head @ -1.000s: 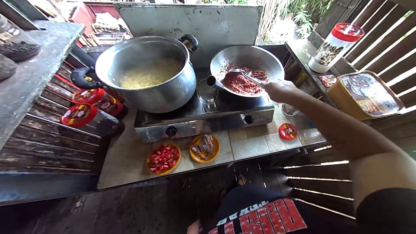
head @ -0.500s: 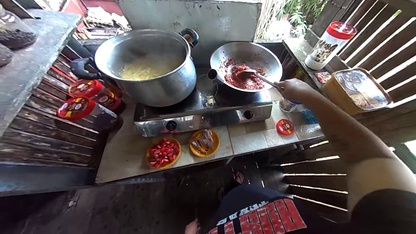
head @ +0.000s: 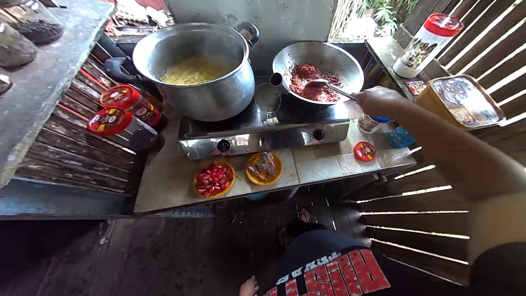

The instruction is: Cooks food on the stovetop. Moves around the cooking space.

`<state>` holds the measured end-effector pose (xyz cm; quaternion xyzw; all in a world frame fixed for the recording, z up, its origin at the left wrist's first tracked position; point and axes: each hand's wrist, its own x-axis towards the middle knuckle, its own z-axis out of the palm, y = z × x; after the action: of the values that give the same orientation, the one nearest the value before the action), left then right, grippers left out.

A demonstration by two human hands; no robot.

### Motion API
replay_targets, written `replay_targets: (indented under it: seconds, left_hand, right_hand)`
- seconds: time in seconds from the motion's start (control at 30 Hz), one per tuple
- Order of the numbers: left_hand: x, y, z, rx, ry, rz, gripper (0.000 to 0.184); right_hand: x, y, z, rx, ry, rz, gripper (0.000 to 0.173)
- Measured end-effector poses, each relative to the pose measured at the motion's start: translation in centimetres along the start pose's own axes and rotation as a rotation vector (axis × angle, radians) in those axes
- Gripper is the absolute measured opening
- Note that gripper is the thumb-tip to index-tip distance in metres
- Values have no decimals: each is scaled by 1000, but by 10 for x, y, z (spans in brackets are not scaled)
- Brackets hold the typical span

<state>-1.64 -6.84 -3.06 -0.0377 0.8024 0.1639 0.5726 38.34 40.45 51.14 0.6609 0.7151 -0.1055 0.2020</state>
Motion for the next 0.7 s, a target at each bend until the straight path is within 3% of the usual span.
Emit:
replay_targets:
  seconds: [0.03, 0.13, 0.2, 0.33, 0.43, 0.57, 0.67, 0.7]
  left_hand:
    - [1, -4, 1, -15, -4, -7, 46]
    - [-6, -6, 5, -27, -5, -39, 47]
    - [-2, -11, 8, 5, -7, -38, 47]
    - [-25, 4, 8, 31, 26, 10, 45]
    - [-42, 22, 10, -20, 52, 63, 46]
    - [-44, 20, 21, -62, 73, 42, 46]
    - [-29, 5, 41, -77, 67, -10, 47]
    - [-27, 3, 51, -70, 62, -15, 46]
  right_hand:
    - [-23, 5, -7, -31, -58, 29, 44]
    - [-50, 24, 4, -45, 45, 54, 46]
    - [-44, 3, -13, -18, -127, 130, 49]
    - [63, 0, 22, 89, 152, -5, 44]
    - [101, -12, 27, 165, 205, 3, 51]
    - [29, 6, 12, -28, 127, -38, 44]
    - [-68, -12, -37, -96, -156, 120, 48]
    - [-77, -15, -47, -102, -212, 165, 49]
